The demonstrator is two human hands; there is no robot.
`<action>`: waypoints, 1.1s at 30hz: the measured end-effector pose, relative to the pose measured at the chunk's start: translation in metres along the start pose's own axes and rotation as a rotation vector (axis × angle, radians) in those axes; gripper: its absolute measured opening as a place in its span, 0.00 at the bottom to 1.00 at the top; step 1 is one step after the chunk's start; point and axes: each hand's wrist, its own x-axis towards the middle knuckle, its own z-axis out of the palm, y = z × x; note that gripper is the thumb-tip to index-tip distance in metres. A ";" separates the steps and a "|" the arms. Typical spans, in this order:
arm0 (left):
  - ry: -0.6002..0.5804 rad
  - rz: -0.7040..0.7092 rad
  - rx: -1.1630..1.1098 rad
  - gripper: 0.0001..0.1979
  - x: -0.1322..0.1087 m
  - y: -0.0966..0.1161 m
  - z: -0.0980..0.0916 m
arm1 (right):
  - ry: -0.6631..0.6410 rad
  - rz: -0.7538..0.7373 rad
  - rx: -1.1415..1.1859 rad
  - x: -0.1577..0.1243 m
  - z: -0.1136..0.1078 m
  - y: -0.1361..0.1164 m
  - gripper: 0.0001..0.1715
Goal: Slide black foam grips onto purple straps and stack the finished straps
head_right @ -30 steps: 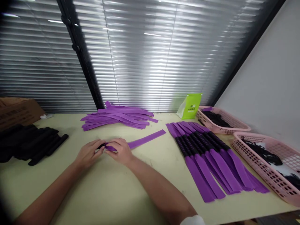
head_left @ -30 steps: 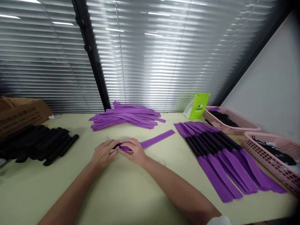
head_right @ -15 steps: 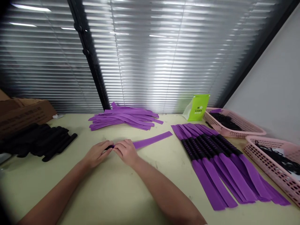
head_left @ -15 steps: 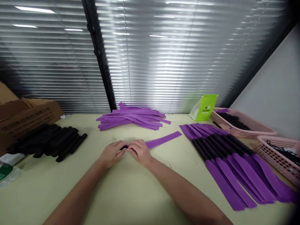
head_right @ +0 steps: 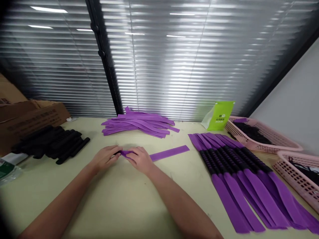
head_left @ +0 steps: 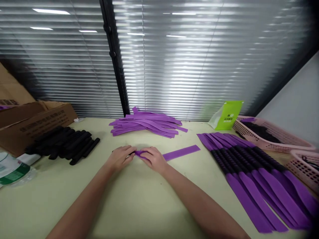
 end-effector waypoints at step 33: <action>-0.024 0.064 -0.024 0.15 0.002 0.023 0.004 | 0.006 -0.002 -0.049 0.000 -0.006 -0.010 0.11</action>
